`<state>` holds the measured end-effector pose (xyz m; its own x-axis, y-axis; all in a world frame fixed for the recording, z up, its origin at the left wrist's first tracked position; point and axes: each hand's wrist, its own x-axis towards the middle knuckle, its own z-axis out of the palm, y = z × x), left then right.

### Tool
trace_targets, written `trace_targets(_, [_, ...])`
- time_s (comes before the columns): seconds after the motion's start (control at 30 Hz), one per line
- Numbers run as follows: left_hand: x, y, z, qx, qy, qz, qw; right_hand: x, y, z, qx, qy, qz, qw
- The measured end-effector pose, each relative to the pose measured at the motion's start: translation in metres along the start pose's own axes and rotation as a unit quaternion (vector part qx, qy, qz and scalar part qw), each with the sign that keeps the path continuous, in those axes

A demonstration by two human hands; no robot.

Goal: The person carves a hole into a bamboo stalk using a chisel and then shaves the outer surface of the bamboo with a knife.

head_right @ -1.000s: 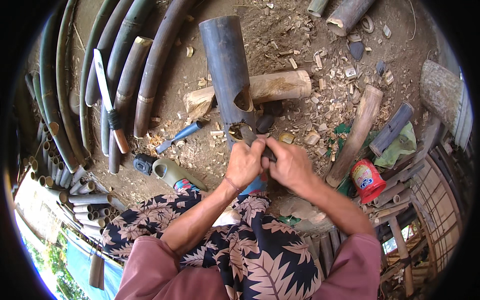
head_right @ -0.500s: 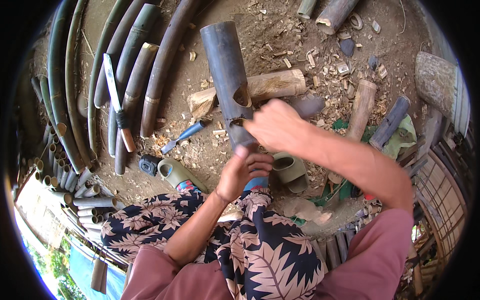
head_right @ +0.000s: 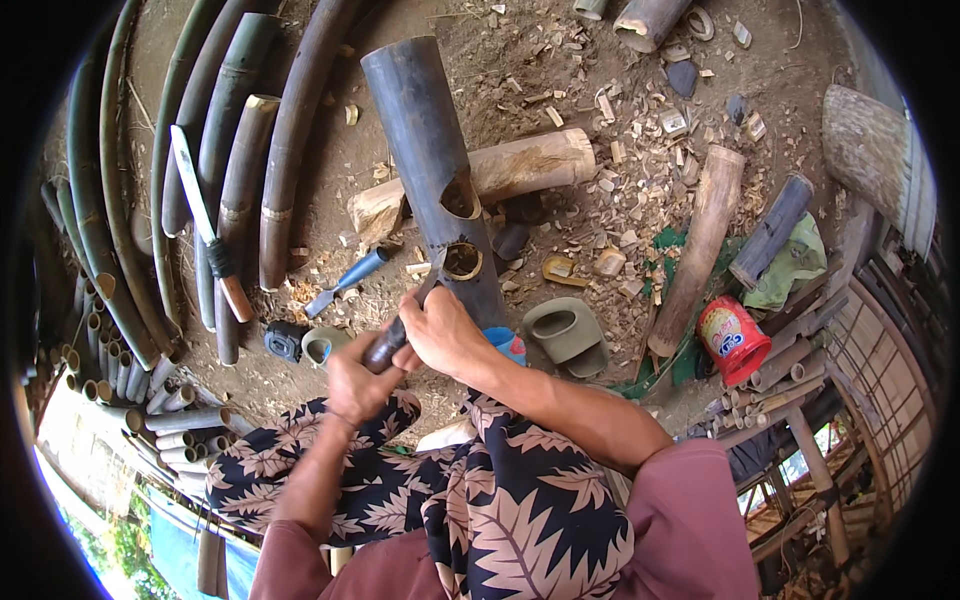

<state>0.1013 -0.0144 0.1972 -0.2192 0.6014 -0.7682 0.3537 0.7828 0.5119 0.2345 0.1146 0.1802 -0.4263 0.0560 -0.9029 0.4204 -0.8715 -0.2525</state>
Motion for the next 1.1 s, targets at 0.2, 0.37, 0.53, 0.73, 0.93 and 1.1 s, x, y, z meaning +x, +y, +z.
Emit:
trace_targets(0.2, [0.048,0.107,-0.086,0.353,-0.098,0.100,0.925,-0.008,-0.017,-0.008,0.348,-0.067,-0.068,0.933])
trace_targets(0.37, [0.078,0.213,-0.081,0.533,-0.197,0.199,0.799,-0.016,-0.004,-0.033,0.611,-0.088,-0.055,0.785])
trace_targets(0.53, [0.069,0.241,-0.059,0.614,-0.169,0.287,0.715,-0.028,-0.003,-0.029,0.600,-0.067,-0.019,0.797])
trace_targets(0.73, [0.066,0.145,-0.098,0.518,-0.215,0.244,0.791,-0.019,0.032,-0.019,0.528,-0.214,0.001,0.822])
trace_targets(0.93, [0.026,0.034,-0.051,0.250,-0.167,0.146,0.943,-0.025,0.030,-0.030,0.279,-0.027,0.036,0.959])
trace_targets(1.1, [-0.018,0.016,0.052,0.064,-0.018,0.050,0.997,-0.029,0.037,-0.033,0.010,0.131,-0.038,0.991])
